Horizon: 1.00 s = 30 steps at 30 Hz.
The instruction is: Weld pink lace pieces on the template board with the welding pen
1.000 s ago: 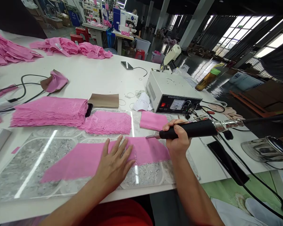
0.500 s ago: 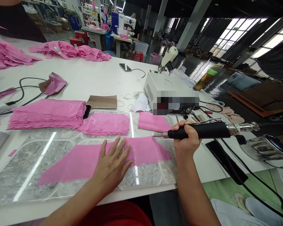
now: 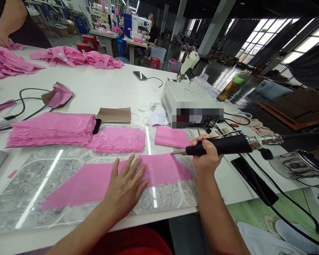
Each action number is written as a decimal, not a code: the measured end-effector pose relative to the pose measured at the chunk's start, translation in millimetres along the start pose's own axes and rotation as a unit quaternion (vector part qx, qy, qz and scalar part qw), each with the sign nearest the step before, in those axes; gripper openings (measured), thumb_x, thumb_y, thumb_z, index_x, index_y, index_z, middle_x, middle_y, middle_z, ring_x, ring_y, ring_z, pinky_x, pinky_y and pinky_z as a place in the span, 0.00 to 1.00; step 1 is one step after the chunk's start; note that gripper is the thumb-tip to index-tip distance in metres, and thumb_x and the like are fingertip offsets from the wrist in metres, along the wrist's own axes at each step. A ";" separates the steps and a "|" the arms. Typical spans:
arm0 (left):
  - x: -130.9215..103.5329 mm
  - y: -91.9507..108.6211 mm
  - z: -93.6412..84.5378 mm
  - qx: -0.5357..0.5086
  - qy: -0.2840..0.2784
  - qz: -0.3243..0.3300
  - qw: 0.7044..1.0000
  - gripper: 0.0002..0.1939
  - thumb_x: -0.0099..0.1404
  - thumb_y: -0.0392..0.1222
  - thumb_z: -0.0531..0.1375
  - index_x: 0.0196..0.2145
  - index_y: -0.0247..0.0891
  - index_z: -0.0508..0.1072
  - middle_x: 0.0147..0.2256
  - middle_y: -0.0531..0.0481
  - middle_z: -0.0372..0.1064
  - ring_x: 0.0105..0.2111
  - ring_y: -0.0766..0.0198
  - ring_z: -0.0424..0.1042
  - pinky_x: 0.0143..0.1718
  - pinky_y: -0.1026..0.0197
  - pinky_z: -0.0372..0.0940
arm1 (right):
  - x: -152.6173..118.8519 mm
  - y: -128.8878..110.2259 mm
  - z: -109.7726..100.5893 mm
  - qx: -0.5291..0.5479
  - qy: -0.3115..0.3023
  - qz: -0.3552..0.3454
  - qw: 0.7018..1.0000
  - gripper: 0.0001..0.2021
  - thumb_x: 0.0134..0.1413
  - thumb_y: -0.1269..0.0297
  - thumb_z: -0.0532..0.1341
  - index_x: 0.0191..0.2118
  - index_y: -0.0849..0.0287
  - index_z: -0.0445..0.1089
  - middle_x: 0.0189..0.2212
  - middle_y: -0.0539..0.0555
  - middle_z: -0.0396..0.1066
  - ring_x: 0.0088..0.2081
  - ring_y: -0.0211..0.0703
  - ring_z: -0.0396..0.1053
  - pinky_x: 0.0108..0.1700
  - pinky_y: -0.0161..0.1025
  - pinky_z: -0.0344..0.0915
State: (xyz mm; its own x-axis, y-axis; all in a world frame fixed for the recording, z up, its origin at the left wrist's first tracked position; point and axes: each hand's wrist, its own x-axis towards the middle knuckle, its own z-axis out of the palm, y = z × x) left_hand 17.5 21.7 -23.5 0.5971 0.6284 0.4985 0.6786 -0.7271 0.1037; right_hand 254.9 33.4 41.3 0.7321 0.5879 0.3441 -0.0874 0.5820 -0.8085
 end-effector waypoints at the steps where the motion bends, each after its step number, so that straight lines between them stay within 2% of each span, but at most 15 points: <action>1: -0.1 -0.1 0.1 0.001 0.000 0.002 1.000 0.16 0.70 0.44 0.52 0.50 0.40 0.72 0.56 0.42 0.67 0.59 0.46 0.62 0.64 0.36 0.41 | 0.1 0.2 -0.1 0.000 0.000 -0.001 1.000 0.02 0.39 0.69 0.60 0.25 0.58 0.66 0.22 0.45 0.64 0.20 0.34 0.64 0.26 0.37 0.61; 10: 0.1 -1.0 1.4 -0.003 0.007 0.003 1.000 0.16 0.70 0.44 0.52 0.51 0.40 0.72 0.56 0.42 0.68 0.60 0.45 0.61 0.63 0.35 0.41 | 1.7 1.9 -1.4 -0.003 -0.007 -0.009 1.000 0.04 0.41 0.69 0.61 0.25 0.58 0.64 0.22 0.45 0.64 0.21 0.34 0.64 0.27 0.37 0.62; 17: 0.0 -1.9 1.1 0.002 0.000 0.012 1.000 0.18 0.71 0.45 0.49 0.51 0.38 0.72 0.56 0.42 0.67 0.60 0.44 0.61 0.63 0.34 0.41 | 12.6 -12.2 -11.9 0.017 0.018 0.006 1.000 0.03 0.37 0.68 0.60 0.22 0.59 0.64 0.20 0.45 0.63 0.19 0.33 0.63 0.23 0.35 0.61; 22: 0.6 -1.4 0.3 0.003 -0.005 0.010 1.000 0.17 0.71 0.44 0.50 0.52 0.39 0.71 0.56 0.42 0.67 0.60 0.44 0.61 0.63 0.34 0.41 | 12.8 -13.0 -13.4 0.005 0.003 0.031 1.000 0.03 0.36 0.68 0.60 0.22 0.59 0.66 0.19 0.46 0.64 0.18 0.35 0.63 0.21 0.35 0.59; 30: 1.7 -0.9 -0.3 0.002 -0.004 0.011 1.000 0.17 0.71 0.44 0.50 0.51 0.38 0.72 0.55 0.41 0.68 0.59 0.43 0.61 0.63 0.34 0.41 | 9.6 -8.6 -12.1 0.002 -0.020 0.027 0.999 0.02 0.38 0.69 0.60 0.23 0.59 0.66 0.21 0.46 0.65 0.19 0.35 0.64 0.22 0.35 0.61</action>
State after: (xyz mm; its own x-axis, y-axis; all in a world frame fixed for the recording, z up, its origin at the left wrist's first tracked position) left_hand 17.8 23.2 -22.5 0.6157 0.6136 0.4944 0.6665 -0.7402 0.0886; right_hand 270.9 27.3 45.8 0.6989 0.6403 0.3186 -0.1295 0.5513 -0.8242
